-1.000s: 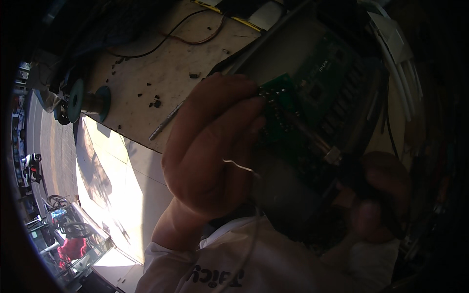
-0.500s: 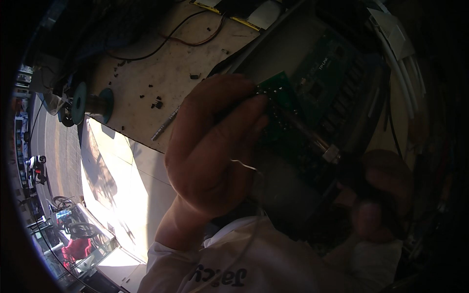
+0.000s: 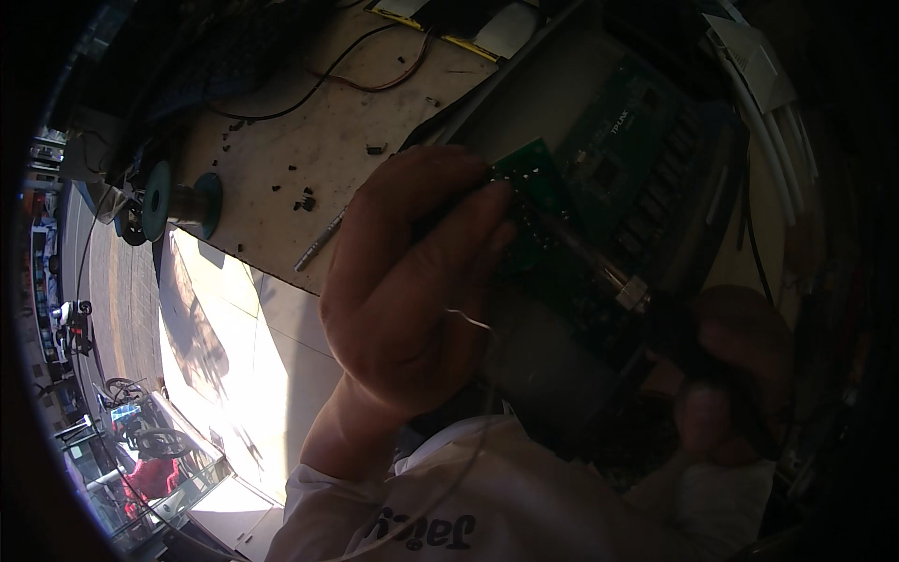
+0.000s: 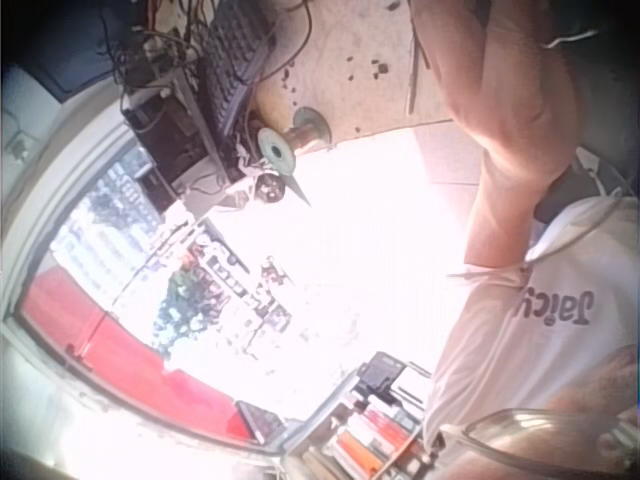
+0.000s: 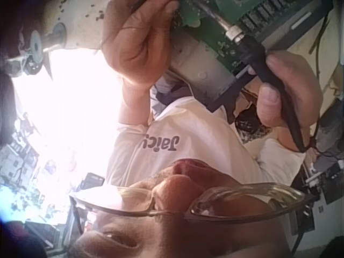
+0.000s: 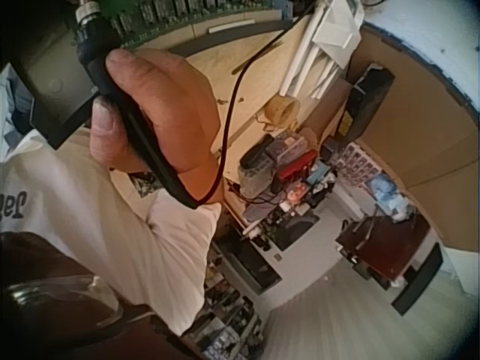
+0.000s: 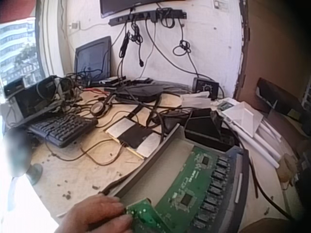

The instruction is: The person uses a soldering iron to solder components on a green circuit board, then uses a screwdriver to tighten screws on a power supply unit attached to the board. The person handles wires and adjusts components throughout the process.

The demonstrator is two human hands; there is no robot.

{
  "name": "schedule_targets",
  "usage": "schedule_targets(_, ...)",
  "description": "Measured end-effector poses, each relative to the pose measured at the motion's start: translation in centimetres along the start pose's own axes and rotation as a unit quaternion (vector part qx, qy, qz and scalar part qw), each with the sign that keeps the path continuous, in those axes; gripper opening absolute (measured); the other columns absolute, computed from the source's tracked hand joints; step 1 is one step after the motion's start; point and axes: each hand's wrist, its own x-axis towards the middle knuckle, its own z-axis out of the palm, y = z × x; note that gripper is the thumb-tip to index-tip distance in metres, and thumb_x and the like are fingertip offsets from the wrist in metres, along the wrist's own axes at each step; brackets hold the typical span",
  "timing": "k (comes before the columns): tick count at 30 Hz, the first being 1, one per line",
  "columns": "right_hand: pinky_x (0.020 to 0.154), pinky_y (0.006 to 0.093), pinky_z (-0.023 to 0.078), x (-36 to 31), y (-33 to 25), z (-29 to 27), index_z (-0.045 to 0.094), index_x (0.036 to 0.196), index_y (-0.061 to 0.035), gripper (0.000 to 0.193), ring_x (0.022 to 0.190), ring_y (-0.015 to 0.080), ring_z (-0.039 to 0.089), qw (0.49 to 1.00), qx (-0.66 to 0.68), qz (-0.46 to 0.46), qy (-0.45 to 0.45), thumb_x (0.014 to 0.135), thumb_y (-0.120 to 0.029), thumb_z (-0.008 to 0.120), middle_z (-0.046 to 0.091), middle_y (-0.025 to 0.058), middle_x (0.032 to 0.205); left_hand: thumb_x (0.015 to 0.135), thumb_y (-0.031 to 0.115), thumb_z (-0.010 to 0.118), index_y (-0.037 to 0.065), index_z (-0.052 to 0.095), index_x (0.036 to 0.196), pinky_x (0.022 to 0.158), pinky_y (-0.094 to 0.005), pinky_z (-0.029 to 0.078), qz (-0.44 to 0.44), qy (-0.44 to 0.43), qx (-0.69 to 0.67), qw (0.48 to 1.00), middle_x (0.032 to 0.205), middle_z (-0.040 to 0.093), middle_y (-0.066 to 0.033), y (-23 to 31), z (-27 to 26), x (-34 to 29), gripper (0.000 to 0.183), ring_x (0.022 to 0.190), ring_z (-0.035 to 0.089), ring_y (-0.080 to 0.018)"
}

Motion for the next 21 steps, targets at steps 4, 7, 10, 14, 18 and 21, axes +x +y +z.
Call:
schedule_targets(4,0.047,0.0301,0.051,0.17,-0.04,-0.19,0.066,0.105,0.0011,0.031,0.057,0.0209,0.065,1.0,-0.009,-0.011,-0.004,0.094,-0.028,0.068,0.067,0.012,0.072,0.09,-0.006,0.067,-0.008,0.073,0.111,0.096,-0.0371,0.055,0.0,-0.001,0.003,1.0,0.119,0.067,-0.0237,0.19,-0.03,0.06,0.021,0.113,0.067,-0.0317)
schedule_targets(7,0.048,0.0305,0.051,0.29,-0.17,-0.25,0.066,0.105,0.0008,0.031,0.058,0.0211,0.065,1.0,-0.011,-0.006,-0.008,0.094,-0.028,0.068,0.067,0.0123,0.072,0.091,-0.006,0.066,-0.009,0.072,0.111,0.096,-0.0374,0.055,-0.001,0.005,-0.001,1.0,0.119,0.067,-0.0239,0.18,-0.05,0.05,0.021,0.112,0.067,-0.032)
schedule_targets(10,0.048,0.0309,0.051,0.06,-0.12,-0.26,0.066,0.105,0.0005,0.032,0.058,0.0217,0.065,1.0,-0.012,0.0,-0.005,0.094,-0.029,0.068,0.067,0.0128,0.073,0.091,-0.006,0.065,-0.01,0.072,0.11,0.095,-0.0376,0.055,0.004,0.006,0.003,1.0,0.118,0.068,-0.0244,0.13,-0.06,0.17,0.02,0.111,0.068,-0.0323)
schedule_targets(14,0.049,0.0316,0.052,0.01,-0.3,-0.34,0.066,0.105,0.0004,0.033,0.059,0.0223,0.066,1.0,-0.007,0.018,-0.012,0.095,-0.031,0.068,0.067,0.0135,0.074,0.092,-0.006,0.064,-0.011,0.071,0.109,0.094,-0.0375,0.056,0.011,0.01,0.006,1.0,0.117,0.069,-0.0248,-0.05,0.0,0.19,0.019,0.109,0.069,-0.0325)
schedule_targets(18,0.05,0.0326,0.053,-0.07,-0.28,-0.46,0.065,0.106,0.0007,0.034,0.06,0.0225,0.066,0.999,0.008,0.029,-0.024,0.096,-0.032,0.067,0.068,0.0138,0.075,0.092,-0.006,0.063,-0.011,0.071,0.109,0.093,-0.0376,0.056,0.009,0.017,-0.004,1.0,0.116,0.069,-0.0251,-0.08,0.04,0.08,0.018,0.108,0.069,-0.0325)
schedule_targets(21,0.05,0.0334,0.053,-0.66,-0.42,-0.36,0.064,0.108,0.0009,0.035,0.06,0.0227,0.066,0.999,0.021,0.049,-0.008,0.097,-0.032,0.067,0.068,0.0142,0.077,0.093,-0.006,0.062,-0.011,0.07,0.109,0.093,-0.0377,0.056,0.013,0.017,-0.008,1.0,0.117,0.069,-0.0256,-0.11,0.13,0.11,0.018,0.108,0.069,-0.0322)
